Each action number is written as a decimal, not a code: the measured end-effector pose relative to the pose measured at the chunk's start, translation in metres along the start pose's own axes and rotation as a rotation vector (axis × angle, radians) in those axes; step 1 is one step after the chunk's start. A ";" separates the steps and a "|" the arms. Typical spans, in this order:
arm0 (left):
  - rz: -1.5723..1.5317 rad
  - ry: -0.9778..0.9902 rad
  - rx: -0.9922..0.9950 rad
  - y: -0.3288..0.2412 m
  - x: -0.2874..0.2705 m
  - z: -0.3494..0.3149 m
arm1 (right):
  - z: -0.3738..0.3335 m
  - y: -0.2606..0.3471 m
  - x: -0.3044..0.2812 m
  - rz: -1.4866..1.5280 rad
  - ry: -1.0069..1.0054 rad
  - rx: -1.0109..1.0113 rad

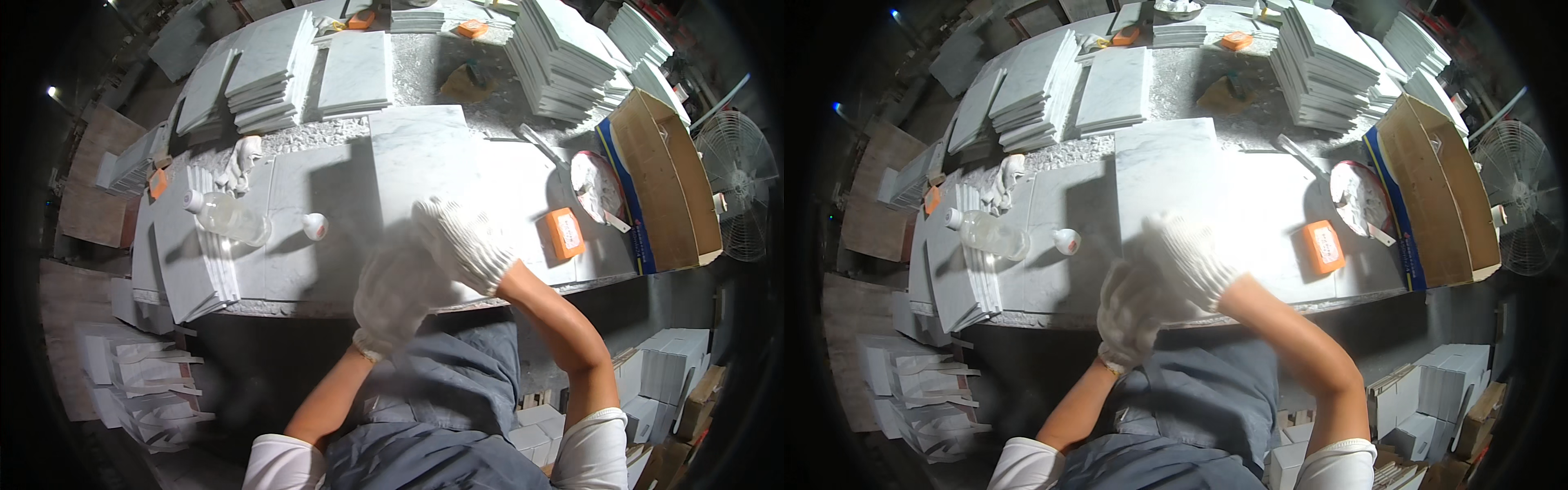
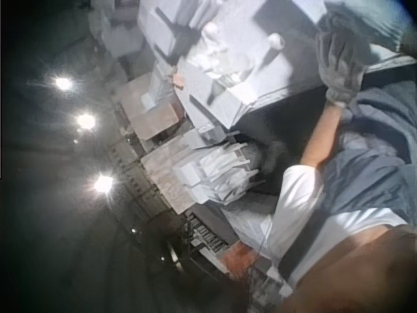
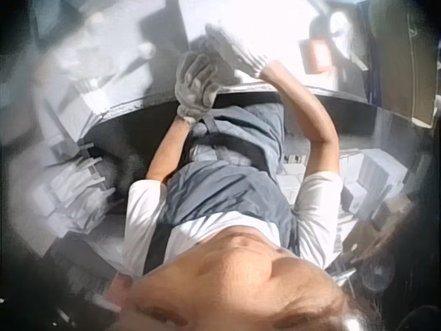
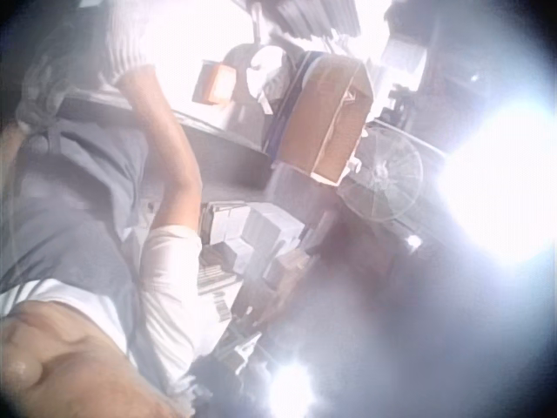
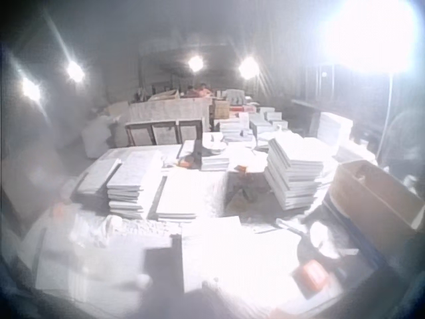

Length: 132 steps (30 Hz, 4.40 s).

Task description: The person repeatedly wipes and scrapes the edges of white rectangular stone tiles on a workbench. They use a small metal scraper to remove residue from the tile edges and a cloth to wipe the surfaces. The tiles are handled one at a time and stacked after finishing.

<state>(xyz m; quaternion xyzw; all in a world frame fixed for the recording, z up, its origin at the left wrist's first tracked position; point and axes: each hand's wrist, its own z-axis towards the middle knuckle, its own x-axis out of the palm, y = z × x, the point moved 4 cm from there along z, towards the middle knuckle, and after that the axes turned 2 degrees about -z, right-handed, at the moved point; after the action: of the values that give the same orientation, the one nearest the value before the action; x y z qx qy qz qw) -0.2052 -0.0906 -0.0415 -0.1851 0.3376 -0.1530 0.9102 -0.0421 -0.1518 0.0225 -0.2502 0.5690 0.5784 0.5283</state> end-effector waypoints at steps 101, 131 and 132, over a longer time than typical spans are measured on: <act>-0.527 0.116 -1.289 -0.029 0.029 0.149 | -0.029 -0.119 -0.100 1.136 -0.355 0.817; -0.356 -0.566 -1.166 0.438 -0.366 0.160 | 0.100 -0.011 -0.009 0.023 -0.107 0.160; -0.332 -0.539 -1.194 0.457 -0.363 0.160 | 0.101 -0.012 -0.007 -0.013 -0.118 0.145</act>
<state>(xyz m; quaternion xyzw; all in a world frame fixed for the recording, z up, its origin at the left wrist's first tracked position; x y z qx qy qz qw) -0.2909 0.4975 0.0726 -0.7374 0.0924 -0.0264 0.6686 0.0024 -0.0639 0.0470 -0.1803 0.5757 0.5459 0.5814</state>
